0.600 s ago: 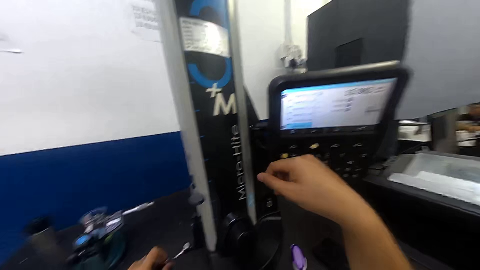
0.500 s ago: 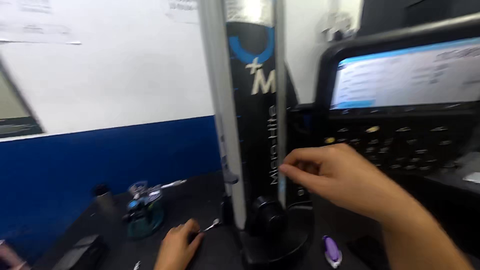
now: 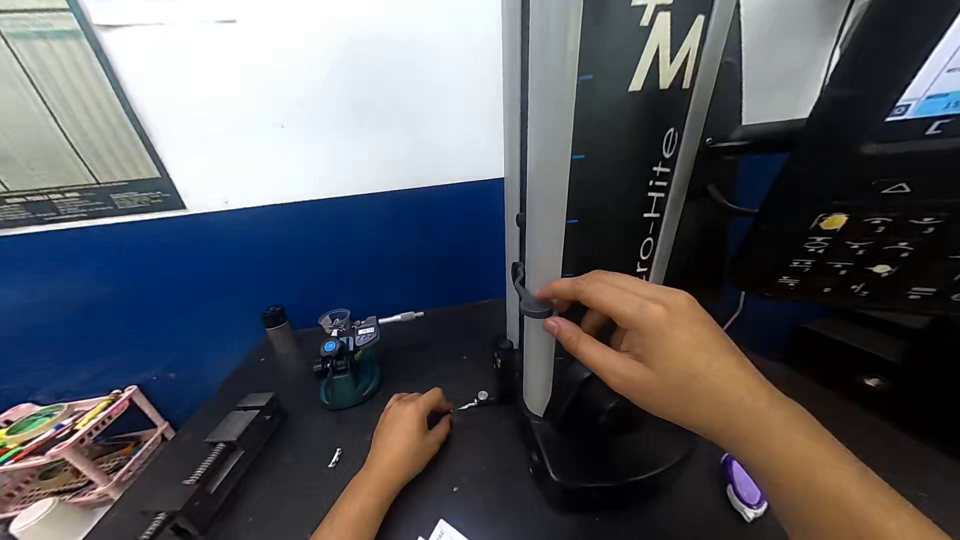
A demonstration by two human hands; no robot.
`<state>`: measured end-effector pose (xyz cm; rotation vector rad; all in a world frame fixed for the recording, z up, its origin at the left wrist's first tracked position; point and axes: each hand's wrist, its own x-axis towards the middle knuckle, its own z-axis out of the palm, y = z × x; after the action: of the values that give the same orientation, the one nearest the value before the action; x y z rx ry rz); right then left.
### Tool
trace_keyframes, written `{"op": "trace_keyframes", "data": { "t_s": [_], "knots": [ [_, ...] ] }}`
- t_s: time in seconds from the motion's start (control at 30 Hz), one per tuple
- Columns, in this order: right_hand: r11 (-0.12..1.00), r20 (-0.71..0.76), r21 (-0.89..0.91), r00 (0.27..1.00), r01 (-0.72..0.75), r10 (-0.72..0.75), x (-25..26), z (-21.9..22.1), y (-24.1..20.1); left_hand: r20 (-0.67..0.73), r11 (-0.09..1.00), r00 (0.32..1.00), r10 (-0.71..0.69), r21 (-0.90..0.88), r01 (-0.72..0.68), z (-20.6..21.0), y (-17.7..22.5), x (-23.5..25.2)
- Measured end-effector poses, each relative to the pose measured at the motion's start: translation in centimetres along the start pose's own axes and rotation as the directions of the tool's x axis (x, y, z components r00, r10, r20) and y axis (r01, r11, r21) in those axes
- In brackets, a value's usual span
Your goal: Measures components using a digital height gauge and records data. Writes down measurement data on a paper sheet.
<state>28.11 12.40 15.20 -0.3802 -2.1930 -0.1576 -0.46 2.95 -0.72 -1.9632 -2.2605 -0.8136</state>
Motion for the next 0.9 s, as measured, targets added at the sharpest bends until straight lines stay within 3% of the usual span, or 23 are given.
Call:
{"op": "trace_keyframes", "data": {
  "t_s": [0.4, 0.9],
  "knots": [
    [0.993, -0.044, 0.114, 0.999, -0.014, 0.019, -0.09, 0.84, 0.24, 0.027, 0.999, 1.000, -0.010, -0.044, 0.011, 0.24, 0.24, 0.24],
    [0.993, -0.054, 0.113, 0.998, -0.024, 0.030, -0.18, 0.92, 0.02, 0.014, 1.000, 1.000, 0.005, -0.002, -0.005, 0.46, 0.34, 0.13]
  ]
}}
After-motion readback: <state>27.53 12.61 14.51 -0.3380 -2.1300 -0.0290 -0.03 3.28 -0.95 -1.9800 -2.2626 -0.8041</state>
